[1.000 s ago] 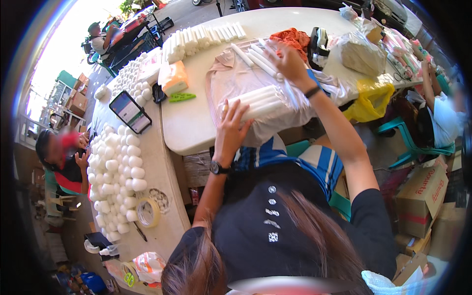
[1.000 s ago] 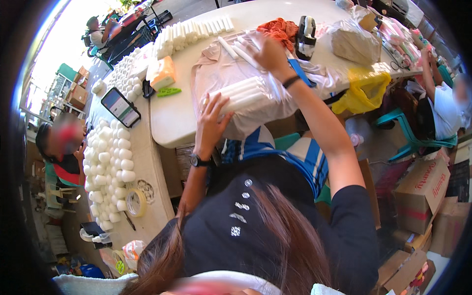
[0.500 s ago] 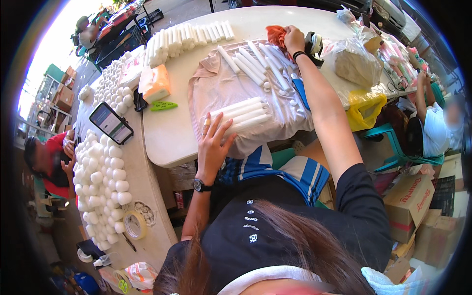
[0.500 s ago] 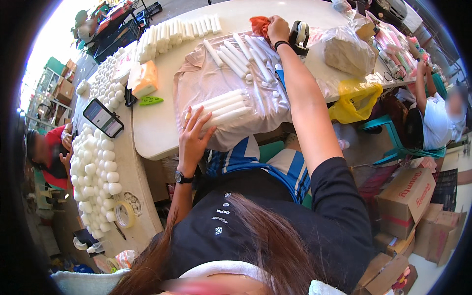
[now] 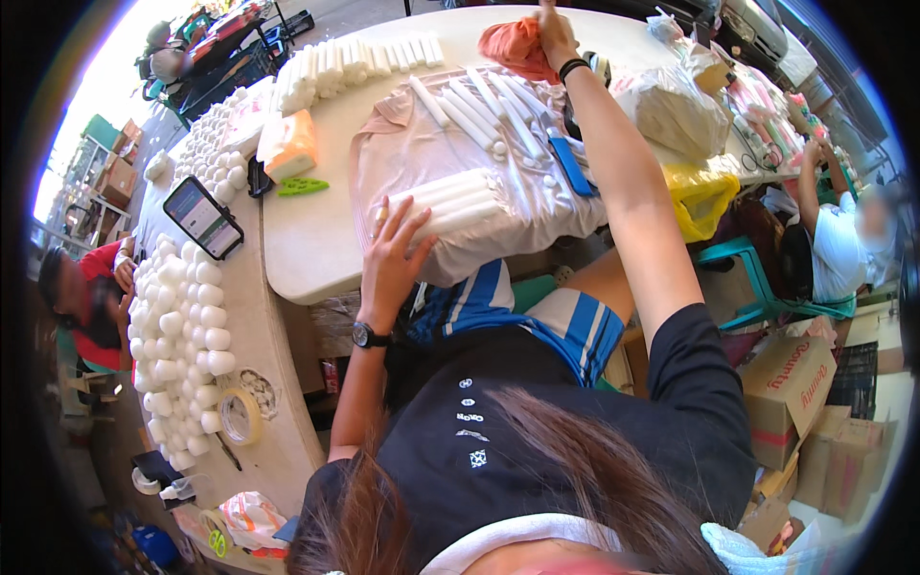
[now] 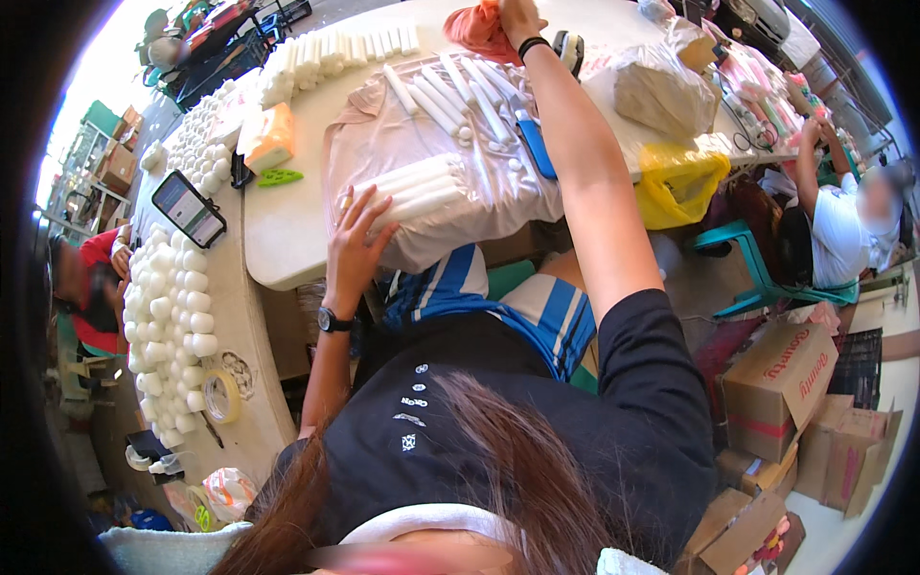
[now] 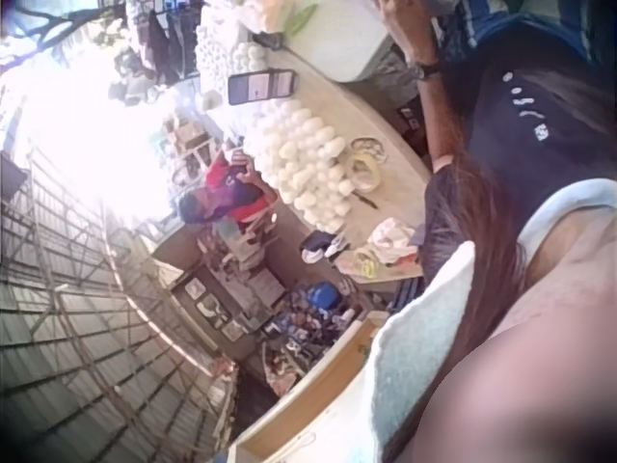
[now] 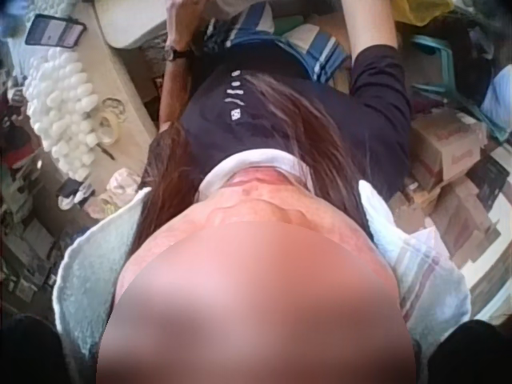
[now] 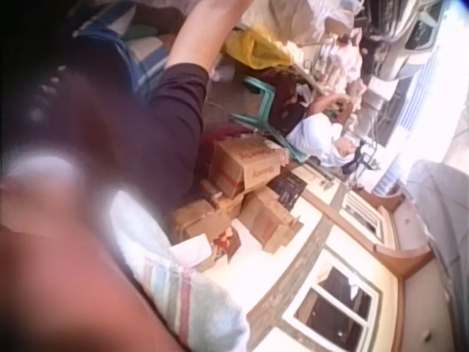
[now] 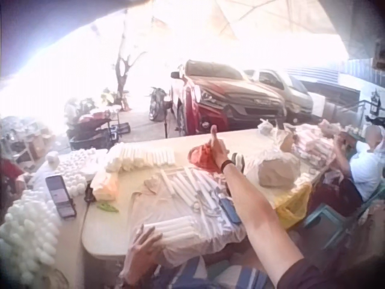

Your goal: The person repeatedly picks up white foam cylinders, rolls them on a table, and arranges them in rows. They also handle a small orange fabric piece and a blue plastic tool, placing items on a light-colored cloth covering the table.

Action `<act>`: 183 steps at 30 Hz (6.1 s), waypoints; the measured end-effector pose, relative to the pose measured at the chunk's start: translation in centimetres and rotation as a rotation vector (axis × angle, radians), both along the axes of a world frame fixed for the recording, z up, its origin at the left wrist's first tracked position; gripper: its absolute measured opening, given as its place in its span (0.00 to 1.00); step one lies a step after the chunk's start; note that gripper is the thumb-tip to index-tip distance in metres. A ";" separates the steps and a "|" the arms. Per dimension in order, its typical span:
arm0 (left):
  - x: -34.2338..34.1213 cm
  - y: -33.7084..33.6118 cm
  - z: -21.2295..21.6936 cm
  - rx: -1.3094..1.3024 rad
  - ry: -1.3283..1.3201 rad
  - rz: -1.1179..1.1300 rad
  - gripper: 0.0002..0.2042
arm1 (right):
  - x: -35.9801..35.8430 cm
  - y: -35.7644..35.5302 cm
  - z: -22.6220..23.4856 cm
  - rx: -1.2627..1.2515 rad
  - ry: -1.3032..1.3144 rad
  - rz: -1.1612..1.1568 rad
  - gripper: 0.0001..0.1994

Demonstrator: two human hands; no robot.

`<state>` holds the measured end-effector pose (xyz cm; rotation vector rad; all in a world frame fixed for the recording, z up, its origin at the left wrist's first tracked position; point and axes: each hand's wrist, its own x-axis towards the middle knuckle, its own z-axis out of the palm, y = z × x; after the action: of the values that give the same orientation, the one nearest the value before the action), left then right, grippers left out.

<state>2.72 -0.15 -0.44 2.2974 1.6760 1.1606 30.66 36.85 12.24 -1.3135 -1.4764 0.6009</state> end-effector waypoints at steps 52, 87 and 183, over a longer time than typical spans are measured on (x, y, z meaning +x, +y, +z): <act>-0.1 -2.0 -2.4 0.279 -0.124 -0.037 0.09 | -1.3 -32.4 -13.5 0.986 -0.812 0.319 0.16; -1.3 -2.2 1.1 -0.105 -0.002 0.194 0.14 | -2.9 -32.8 -8.7 0.090 -0.926 0.234 0.12; -0.6 3.6 -0.9 -0.150 0.184 -0.014 0.27 | 8.5 -14.8 -9.2 0.048 0.455 -0.192 0.08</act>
<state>2.08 3.42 -1.37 2.3789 1.7352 0.8115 39.18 22.09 3.00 -1.1697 -0.9765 0.6803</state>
